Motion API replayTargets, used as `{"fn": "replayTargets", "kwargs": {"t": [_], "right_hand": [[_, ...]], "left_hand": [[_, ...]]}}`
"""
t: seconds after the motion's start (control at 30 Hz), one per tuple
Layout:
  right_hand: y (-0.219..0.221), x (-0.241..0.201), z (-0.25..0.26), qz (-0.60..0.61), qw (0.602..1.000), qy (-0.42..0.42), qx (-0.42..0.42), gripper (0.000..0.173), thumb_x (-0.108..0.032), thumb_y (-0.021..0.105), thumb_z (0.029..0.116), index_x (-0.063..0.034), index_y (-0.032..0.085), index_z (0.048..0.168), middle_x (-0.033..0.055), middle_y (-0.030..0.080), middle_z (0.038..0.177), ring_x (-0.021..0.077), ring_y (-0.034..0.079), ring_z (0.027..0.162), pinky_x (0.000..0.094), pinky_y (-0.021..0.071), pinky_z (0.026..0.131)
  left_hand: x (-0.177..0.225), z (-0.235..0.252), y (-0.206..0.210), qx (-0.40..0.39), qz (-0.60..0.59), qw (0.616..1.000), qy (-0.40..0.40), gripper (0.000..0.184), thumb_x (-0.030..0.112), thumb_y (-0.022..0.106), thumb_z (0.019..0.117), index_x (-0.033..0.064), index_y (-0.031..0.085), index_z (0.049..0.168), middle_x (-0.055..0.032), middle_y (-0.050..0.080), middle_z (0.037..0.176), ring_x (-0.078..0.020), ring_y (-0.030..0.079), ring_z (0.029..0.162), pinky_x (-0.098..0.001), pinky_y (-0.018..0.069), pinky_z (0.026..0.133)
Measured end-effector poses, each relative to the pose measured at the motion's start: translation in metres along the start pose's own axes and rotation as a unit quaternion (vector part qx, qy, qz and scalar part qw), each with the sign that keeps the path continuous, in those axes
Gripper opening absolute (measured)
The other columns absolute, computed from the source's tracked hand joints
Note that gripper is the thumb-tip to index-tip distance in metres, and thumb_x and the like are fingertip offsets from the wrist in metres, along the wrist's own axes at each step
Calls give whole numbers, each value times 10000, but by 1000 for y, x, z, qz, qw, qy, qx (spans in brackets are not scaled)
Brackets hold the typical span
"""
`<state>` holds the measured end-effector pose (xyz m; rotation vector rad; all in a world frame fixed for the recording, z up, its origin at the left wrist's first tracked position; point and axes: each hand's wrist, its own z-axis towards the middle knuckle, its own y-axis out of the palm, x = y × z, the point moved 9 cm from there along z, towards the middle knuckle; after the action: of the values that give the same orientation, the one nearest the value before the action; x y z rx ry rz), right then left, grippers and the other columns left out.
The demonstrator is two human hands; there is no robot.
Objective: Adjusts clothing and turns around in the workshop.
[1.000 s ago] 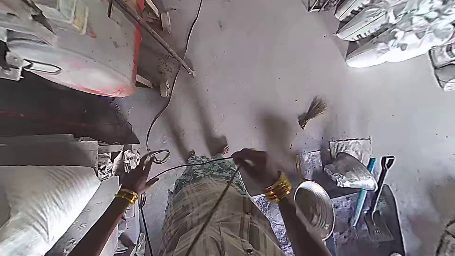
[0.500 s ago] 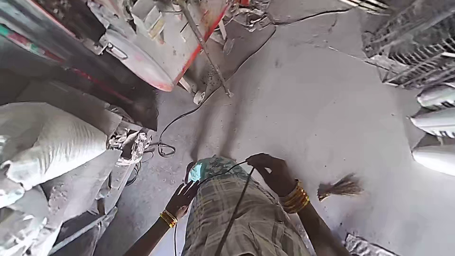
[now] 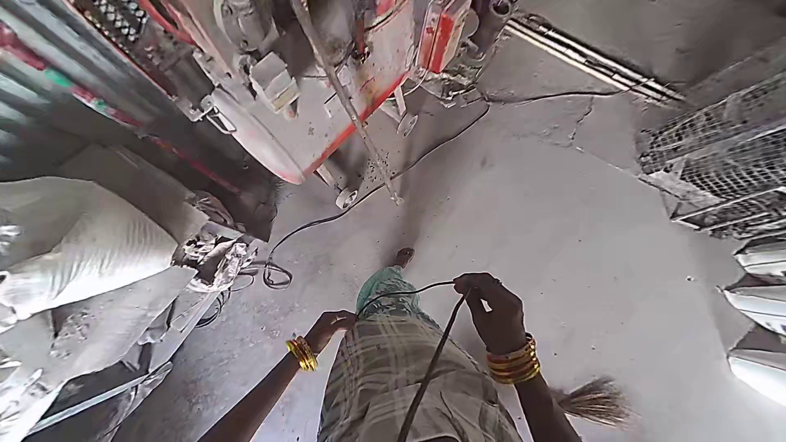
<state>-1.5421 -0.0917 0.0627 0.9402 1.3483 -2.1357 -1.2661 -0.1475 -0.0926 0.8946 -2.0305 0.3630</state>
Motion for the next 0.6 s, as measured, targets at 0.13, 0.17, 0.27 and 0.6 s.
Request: {"fn": "replayTargets", "kwargs": {"t": [0.13, 0.17, 0.27, 0.6], "right_hand": [[-26, 47, 36, -3, 999, 24, 37, 195, -1, 578, 920, 127, 725, 939, 235, 729, 952, 172, 729, 858, 215, 580, 795], [-32, 58, 47, -5, 998, 36, 43, 196, 0, 580, 916, 127, 727, 944, 232, 732, 948, 170, 733, 853, 217, 583, 793], [-51, 83, 79, 5, 996, 71, 56, 191, 9, 580, 914, 129, 725, 950, 208, 739, 927, 134, 734, 825, 201, 585, 784], [-90, 141, 155, 14, 989, 108, 103, 195, 18, 578, 920, 110, 745, 962, 220, 748, 966, 189, 750, 867, 247, 597, 825]], "left_hand": [[55, 90, 32, -150, 147, 978, 18, 285, 85, 647, 948, -147, 651, 1114, -230, 654, 1186, -197, 613, 1094, -333, 479, 979], [72, 112, 40, -178, 178, 968, 6, 324, 89, 620, 987, -157, 621, 1198, -280, 618, 1274, -269, 589, 1196, -364, 443, 1056], [119, 171, 72, -247, 275, 929, 19, 357, 125, 572, 1033, -182, 628, 1205, -353, 592, 1291, -405, 539, 1263, -452, 368, 1121], [267, 244, 107, -111, 505, 842, 153, 182, 80, 661, 933, -8, 788, 1028, -266, 558, 1447, -470, 288, 1505, -700, 69, 1197]]}}
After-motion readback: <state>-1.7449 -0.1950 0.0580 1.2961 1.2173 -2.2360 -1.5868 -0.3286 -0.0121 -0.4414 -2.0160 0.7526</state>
